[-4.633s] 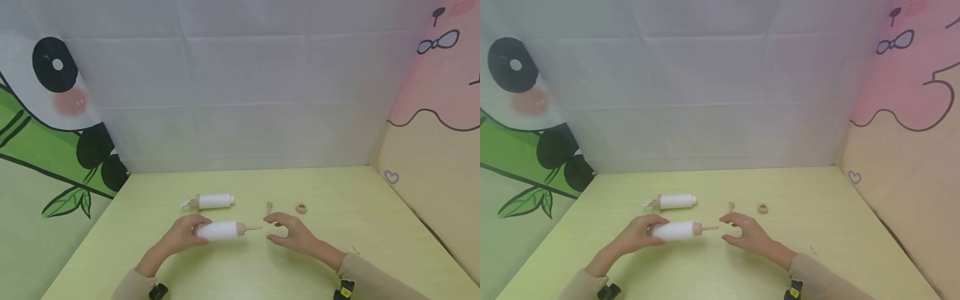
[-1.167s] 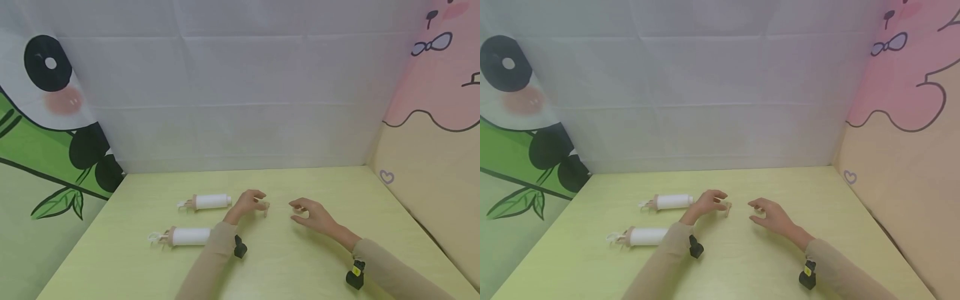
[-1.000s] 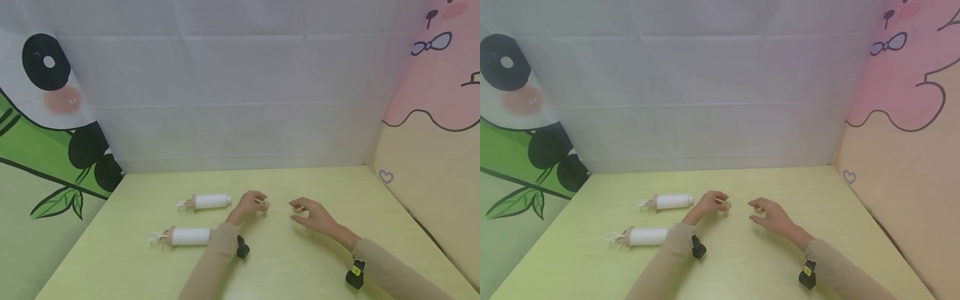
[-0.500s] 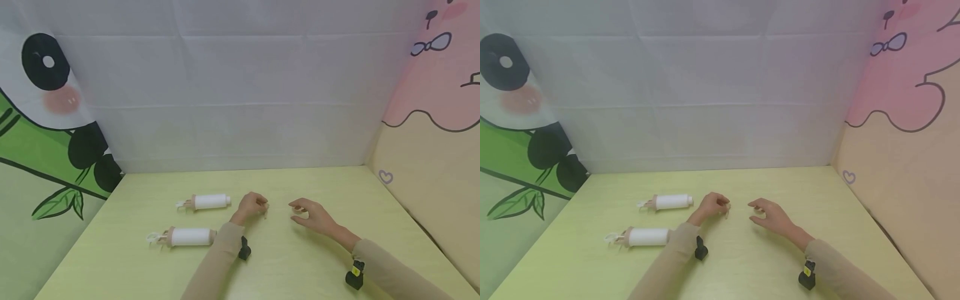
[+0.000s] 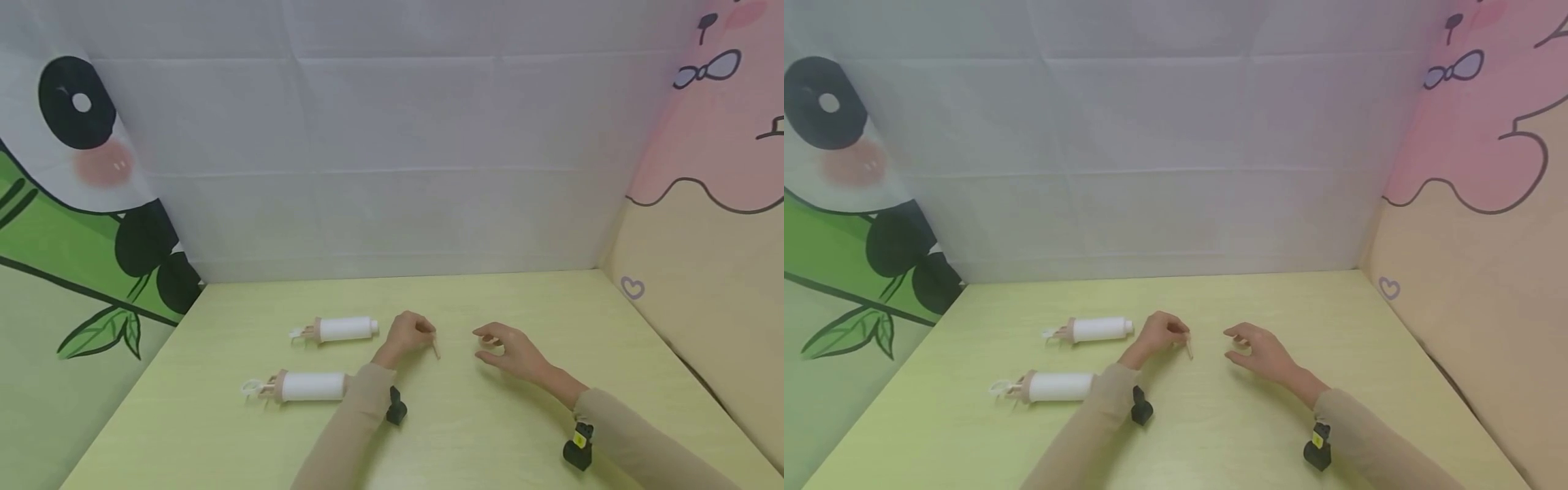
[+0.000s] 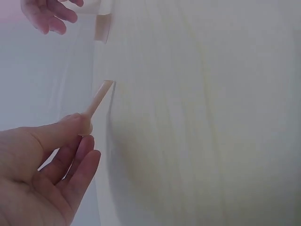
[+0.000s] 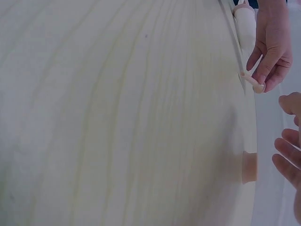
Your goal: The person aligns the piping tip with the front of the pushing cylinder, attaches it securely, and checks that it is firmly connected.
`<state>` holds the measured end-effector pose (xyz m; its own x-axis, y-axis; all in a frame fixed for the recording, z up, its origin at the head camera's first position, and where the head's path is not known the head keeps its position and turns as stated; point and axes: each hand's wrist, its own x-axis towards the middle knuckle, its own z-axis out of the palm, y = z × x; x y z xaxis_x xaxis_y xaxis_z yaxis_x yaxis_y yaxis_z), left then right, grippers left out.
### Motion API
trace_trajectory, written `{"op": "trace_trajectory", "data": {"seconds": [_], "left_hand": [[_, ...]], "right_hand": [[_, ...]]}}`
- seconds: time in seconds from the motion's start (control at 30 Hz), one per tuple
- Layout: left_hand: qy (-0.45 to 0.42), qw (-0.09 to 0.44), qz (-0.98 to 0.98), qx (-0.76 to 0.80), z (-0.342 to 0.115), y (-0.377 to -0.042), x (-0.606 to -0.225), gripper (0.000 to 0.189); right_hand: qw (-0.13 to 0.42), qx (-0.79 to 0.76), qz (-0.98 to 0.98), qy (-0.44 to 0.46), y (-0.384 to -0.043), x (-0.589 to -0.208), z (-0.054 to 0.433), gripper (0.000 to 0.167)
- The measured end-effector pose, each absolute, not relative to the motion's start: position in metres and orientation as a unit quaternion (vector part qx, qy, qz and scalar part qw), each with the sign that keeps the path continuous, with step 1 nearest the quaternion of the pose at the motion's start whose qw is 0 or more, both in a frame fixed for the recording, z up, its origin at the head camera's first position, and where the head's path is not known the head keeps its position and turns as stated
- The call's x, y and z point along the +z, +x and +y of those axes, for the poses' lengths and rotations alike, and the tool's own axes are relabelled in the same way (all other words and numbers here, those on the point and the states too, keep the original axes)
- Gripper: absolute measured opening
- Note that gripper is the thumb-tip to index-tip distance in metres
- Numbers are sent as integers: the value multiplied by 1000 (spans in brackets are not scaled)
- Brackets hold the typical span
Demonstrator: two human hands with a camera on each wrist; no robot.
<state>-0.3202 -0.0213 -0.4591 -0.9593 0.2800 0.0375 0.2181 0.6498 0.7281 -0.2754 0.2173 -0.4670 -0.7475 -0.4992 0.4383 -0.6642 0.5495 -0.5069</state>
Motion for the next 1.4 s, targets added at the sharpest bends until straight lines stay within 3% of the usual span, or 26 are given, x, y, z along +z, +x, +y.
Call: {"op": "trace_trajectory", "data": {"seconds": [0.63,0.87,1.4], "left_hand": [[213,-40,879,425,-42,-300,-413,12],[214,-42,861,459,-54,-294,-400,12],[241,-93,857,446,-88,-251,-378,8]], "right_hand": [[123,325,-900,265,-289,-478,230,35],[111,322,-910,236,-292,-482,236,40],[102,301,-919,232,-296,-489,236,40]]}}
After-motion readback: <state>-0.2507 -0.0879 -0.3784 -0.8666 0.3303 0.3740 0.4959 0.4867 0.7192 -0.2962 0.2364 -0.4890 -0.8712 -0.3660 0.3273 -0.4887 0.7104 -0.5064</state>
